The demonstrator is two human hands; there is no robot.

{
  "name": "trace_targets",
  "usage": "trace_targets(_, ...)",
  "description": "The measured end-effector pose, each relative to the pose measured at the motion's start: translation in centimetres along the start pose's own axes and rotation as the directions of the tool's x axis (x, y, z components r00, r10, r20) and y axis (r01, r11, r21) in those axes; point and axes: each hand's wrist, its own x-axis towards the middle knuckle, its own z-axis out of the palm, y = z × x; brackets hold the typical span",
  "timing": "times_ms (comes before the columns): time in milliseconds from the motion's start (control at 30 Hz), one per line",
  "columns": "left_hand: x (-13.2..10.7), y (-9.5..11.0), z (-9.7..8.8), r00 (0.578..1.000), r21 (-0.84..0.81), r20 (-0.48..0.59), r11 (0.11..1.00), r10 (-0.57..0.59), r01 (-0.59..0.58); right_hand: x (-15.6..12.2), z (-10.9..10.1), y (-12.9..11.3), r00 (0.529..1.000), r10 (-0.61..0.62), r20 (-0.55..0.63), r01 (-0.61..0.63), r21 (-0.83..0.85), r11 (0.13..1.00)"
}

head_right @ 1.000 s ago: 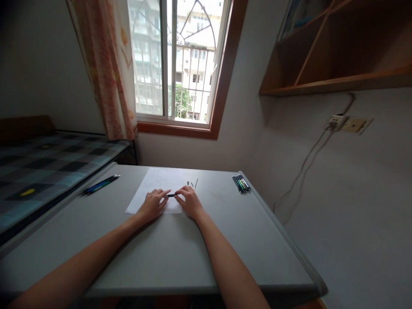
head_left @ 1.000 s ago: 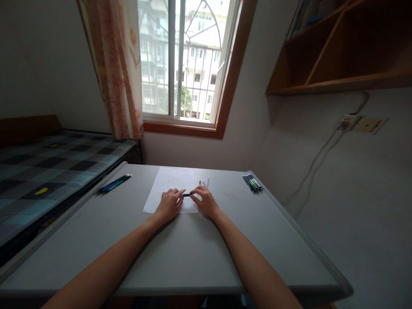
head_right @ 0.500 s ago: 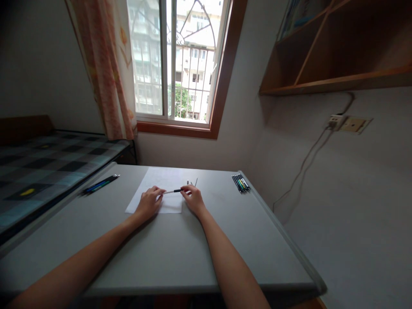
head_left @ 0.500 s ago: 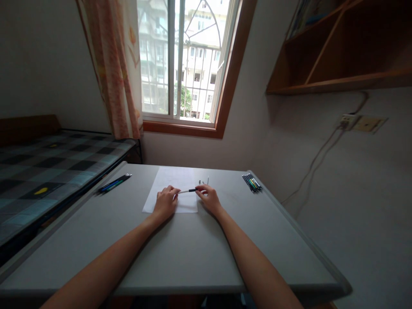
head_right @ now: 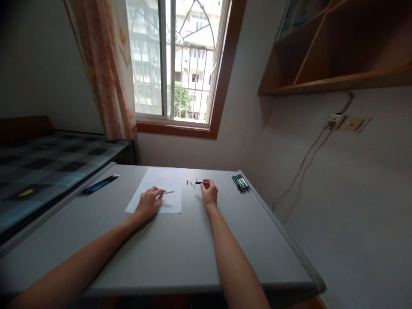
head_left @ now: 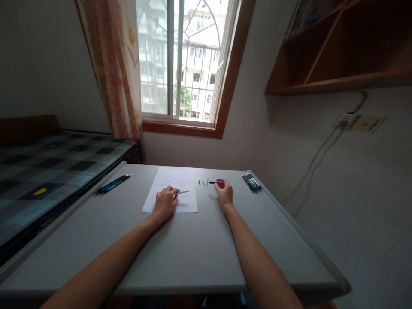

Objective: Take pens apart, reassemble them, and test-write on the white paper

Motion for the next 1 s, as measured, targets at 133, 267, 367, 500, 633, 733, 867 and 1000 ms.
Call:
trace_targets(133,0.1,-0.2,0.2,1.000,-0.003,0.004,1.000,0.002,-0.002,0.3,-0.7,0.8,0.998,-0.055,-0.029,0.050,-0.166,0.985)
trace_targets(267,0.1,-0.2,0.3,1.000,0.011,0.010,1.000,0.001,-0.001,0.5,-0.5,1.5,0.990,-0.140,0.005,0.136,-0.257,0.957)
trace_targets(367,0.1,-0.3,0.4,1.000,0.017,0.009,1.000,0.007,-0.007,0.5,-0.2,1.7,0.982,-0.189,0.028,0.189,-0.296,0.936)
trace_targets(500,0.1,-0.4,0.4,1.000,0.008,0.002,1.000,0.013,-0.013,0.6,0.0,1.7,0.972,-0.229,0.061,0.236,-0.344,0.909)
trace_targets(633,0.1,-0.3,0.3,1.000,-0.001,0.013,1.000,0.009,-0.009,0.6,0.3,1.6,0.965,-0.241,0.099,0.261,-0.361,0.896)
trace_targets(733,0.1,-0.3,0.3,1.000,0.006,0.024,1.000,-0.007,0.007,0.6,0.4,1.6,0.963,-0.243,0.119,0.270,-0.373,0.888)
trace_targets(867,0.1,-0.2,0.3,1.000,0.007,0.022,1.000,-0.003,0.003,0.6,0.5,1.7,0.959,-0.242,0.147,0.281,-0.396,0.874)
trace_targets(1000,0.1,-0.3,0.4,1.000,-0.002,0.009,1.000,0.016,-0.016,0.6,0.7,2.1,0.959,-0.233,0.163,0.281,-0.424,0.861)
